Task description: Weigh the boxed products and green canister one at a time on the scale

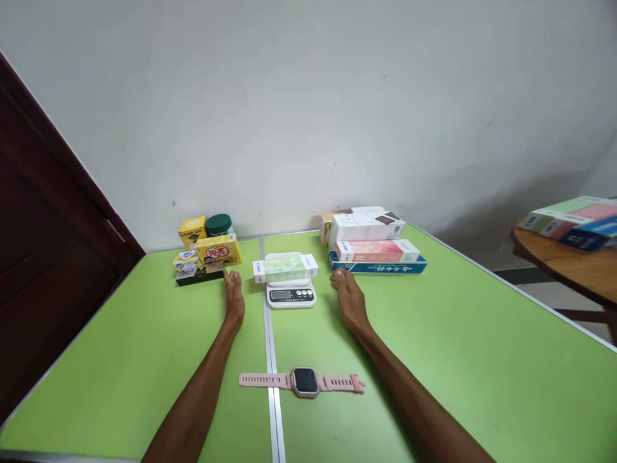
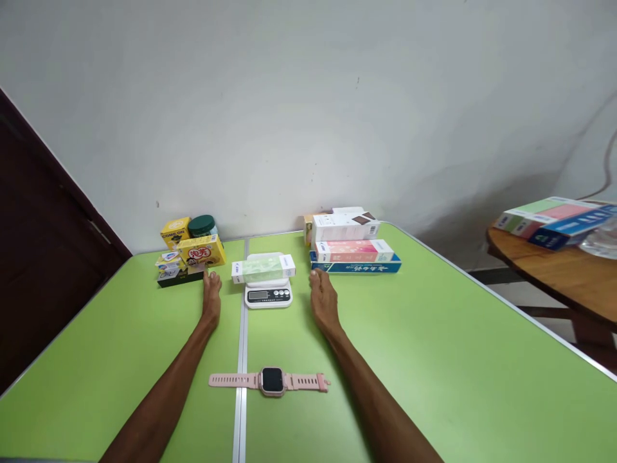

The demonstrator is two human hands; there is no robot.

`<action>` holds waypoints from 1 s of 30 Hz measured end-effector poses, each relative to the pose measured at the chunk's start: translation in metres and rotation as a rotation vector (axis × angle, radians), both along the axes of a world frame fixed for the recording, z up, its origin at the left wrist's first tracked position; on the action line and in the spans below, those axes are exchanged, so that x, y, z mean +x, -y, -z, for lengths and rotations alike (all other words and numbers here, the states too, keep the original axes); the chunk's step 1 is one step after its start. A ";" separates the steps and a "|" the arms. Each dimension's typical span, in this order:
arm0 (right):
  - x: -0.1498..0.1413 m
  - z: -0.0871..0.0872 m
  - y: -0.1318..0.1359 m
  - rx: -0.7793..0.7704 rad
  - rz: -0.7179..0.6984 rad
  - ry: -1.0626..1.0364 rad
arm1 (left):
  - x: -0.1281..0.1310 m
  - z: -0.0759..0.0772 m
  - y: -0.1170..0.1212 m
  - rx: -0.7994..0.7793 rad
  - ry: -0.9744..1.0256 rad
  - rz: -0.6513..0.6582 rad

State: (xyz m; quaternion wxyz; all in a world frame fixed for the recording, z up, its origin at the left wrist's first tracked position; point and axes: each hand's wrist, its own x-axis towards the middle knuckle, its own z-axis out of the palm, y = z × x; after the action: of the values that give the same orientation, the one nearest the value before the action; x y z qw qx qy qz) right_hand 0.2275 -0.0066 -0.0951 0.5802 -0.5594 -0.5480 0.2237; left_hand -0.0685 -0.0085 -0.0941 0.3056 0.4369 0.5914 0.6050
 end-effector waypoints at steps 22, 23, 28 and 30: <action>-0.081 -0.038 -0.002 -0.009 -0.338 0.034 | -0.007 -0.036 0.029 0.250 -0.317 -0.024; -0.098 -0.044 -0.005 -0.014 -0.376 0.032 | -0.021 -0.040 0.027 0.267 -0.304 -0.076; -0.195 -0.049 -0.024 -0.026 -0.564 0.011 | -0.100 -0.045 0.022 0.218 -0.248 -0.303; -0.229 -0.043 -0.031 -0.031 -0.612 0.020 | -0.129 -0.039 0.020 0.173 -0.221 -0.366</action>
State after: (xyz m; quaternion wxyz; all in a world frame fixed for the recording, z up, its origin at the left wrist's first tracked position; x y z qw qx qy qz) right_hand -0.0018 0.0240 -0.0519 0.4720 -0.3792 -0.6933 0.3909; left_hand -0.1976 -0.0280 -0.0549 0.0854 0.4105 0.6367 0.6472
